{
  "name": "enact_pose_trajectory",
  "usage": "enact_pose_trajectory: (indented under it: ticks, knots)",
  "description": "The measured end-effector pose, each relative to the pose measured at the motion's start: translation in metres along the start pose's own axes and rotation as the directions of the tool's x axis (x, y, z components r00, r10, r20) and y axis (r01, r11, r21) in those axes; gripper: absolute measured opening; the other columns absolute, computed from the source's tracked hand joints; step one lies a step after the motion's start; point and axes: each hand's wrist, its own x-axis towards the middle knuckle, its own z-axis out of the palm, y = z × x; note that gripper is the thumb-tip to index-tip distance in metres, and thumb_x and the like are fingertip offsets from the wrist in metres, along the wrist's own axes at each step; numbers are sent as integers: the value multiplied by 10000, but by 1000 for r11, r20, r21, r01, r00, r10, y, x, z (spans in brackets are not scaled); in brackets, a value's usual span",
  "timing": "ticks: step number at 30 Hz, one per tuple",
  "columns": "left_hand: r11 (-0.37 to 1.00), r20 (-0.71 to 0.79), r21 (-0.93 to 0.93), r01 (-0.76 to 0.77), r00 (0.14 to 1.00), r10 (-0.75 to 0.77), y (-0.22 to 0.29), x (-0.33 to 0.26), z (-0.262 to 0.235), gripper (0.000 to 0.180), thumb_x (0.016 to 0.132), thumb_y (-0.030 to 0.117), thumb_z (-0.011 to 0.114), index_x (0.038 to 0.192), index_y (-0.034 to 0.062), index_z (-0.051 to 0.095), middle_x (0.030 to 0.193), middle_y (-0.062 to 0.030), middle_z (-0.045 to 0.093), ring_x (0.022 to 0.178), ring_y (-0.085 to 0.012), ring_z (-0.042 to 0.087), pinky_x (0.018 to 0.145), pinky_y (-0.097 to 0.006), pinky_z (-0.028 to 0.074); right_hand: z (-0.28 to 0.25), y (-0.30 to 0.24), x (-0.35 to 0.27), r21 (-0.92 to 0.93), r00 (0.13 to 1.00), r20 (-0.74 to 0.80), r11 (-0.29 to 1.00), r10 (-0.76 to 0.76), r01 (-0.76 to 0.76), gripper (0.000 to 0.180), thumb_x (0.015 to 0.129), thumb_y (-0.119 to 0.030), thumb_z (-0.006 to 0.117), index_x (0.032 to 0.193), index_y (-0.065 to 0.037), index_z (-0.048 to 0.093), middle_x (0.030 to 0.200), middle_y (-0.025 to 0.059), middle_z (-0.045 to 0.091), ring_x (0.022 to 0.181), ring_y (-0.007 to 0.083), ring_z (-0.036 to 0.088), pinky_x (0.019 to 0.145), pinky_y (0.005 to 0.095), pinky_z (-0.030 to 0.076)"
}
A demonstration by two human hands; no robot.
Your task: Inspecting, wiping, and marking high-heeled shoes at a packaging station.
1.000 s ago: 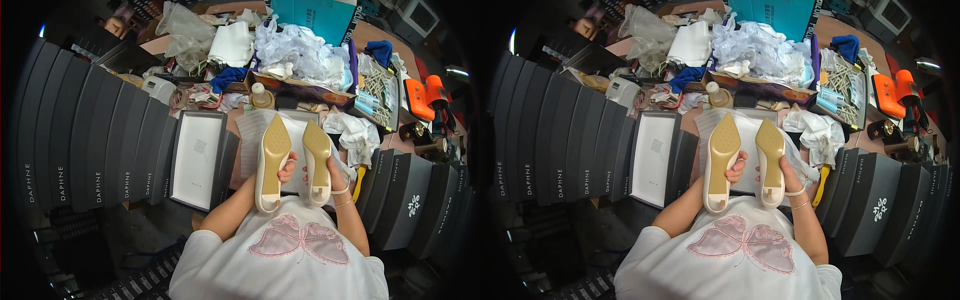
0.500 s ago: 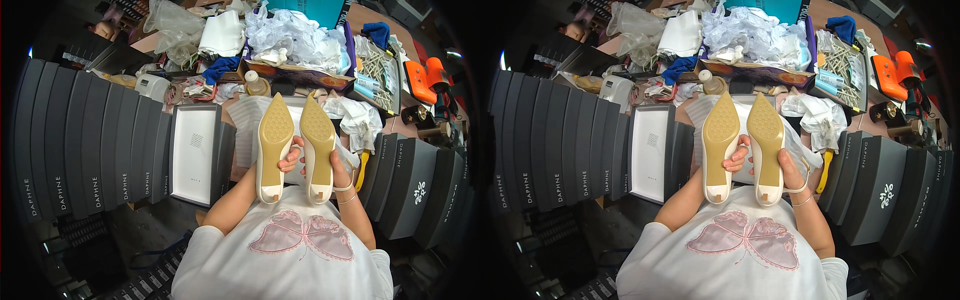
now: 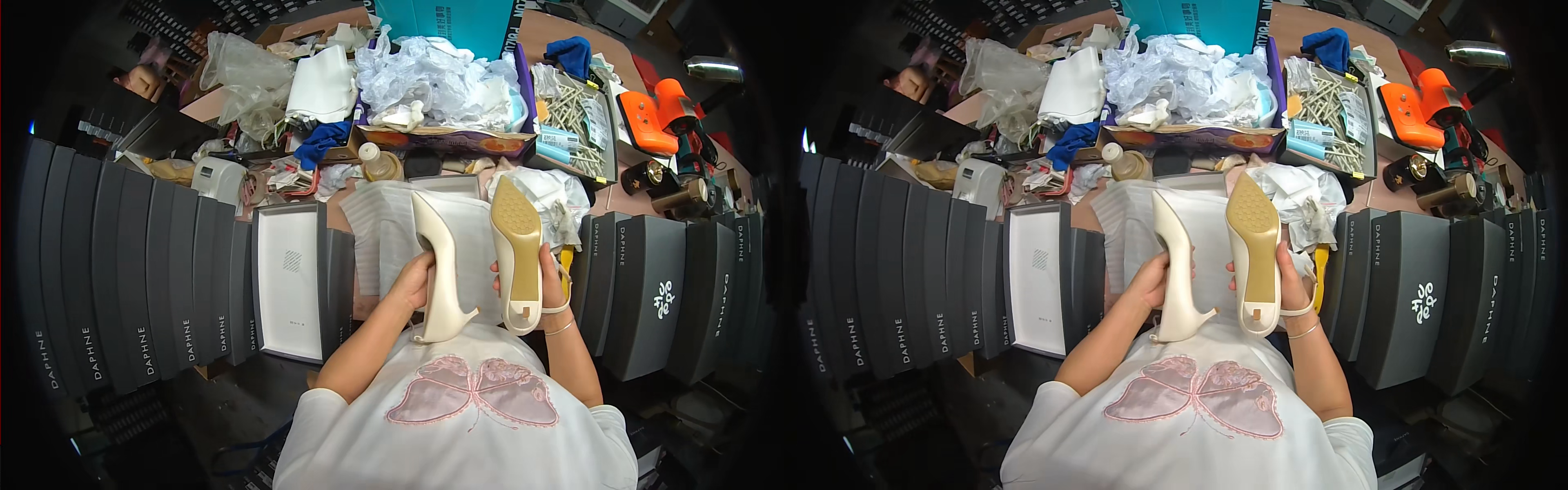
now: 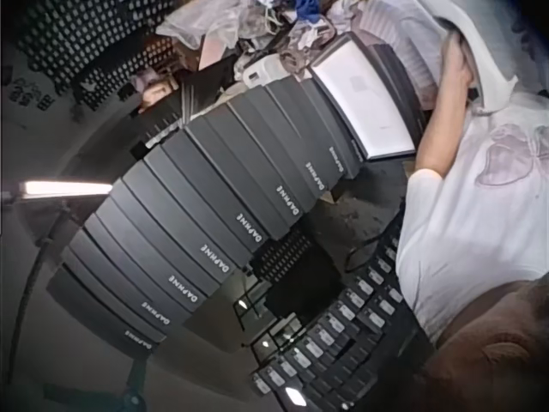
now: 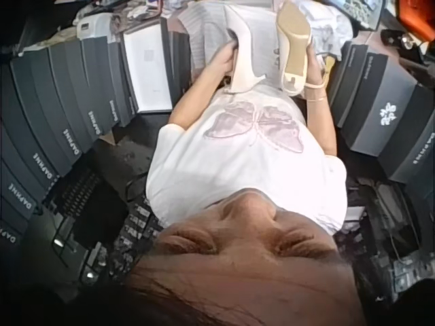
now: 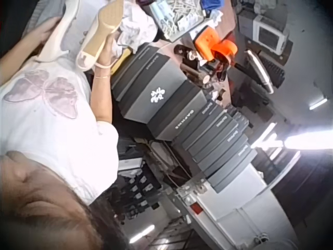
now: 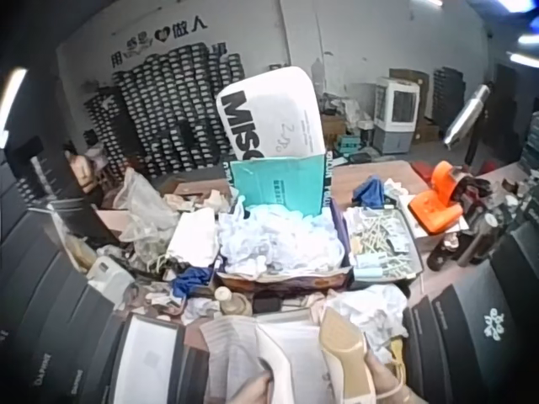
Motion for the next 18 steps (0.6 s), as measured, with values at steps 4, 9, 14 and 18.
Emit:
enact_pose_trajectory:
  ticks: [4,9,14,18]
  knots:
    - [956,-5,177,-233,971,238,-9,-9,7,287,947,146,518,1216,49,488,1076,-91,604,928,-192,632,776,-337,548,-20,10,-1,-250,999,12,967,-39,41,702,922,-626,376,1329,-55,415,1079,159,606,850,222,653,707,324,553]
    - [857,20,350,-379,917,398,-10,-14,12,528,958,179,523,1408,49,281,1296,-143,481,1167,-225,524,955,-348,453,-17,7,-6,-557,979,80,806,-189,201,701,918,-422,538,1431,-34,258,1142,132,542,974,210,591,811,311,500]
    - [598,197,565,-568,797,571,-11,-19,30,833,926,307,592,1497,70,33,1458,-205,269,1345,-299,307,1090,-373,275,13,9,0,-950,944,152,220,-292,221,934,819,-350,701,1493,-46,130,1167,218,480,1029,314,524,903,393,433]
    - [737,247,319,-597,802,543,-4,-14,56,740,904,262,600,1462,59,159,1385,-169,359,1268,-259,398,1033,-364,360,39,15,-5,-908,840,419,-174,-345,382,939,800,-371,723,1489,-62,165,1192,206,478,972,289,529,845,383,465]
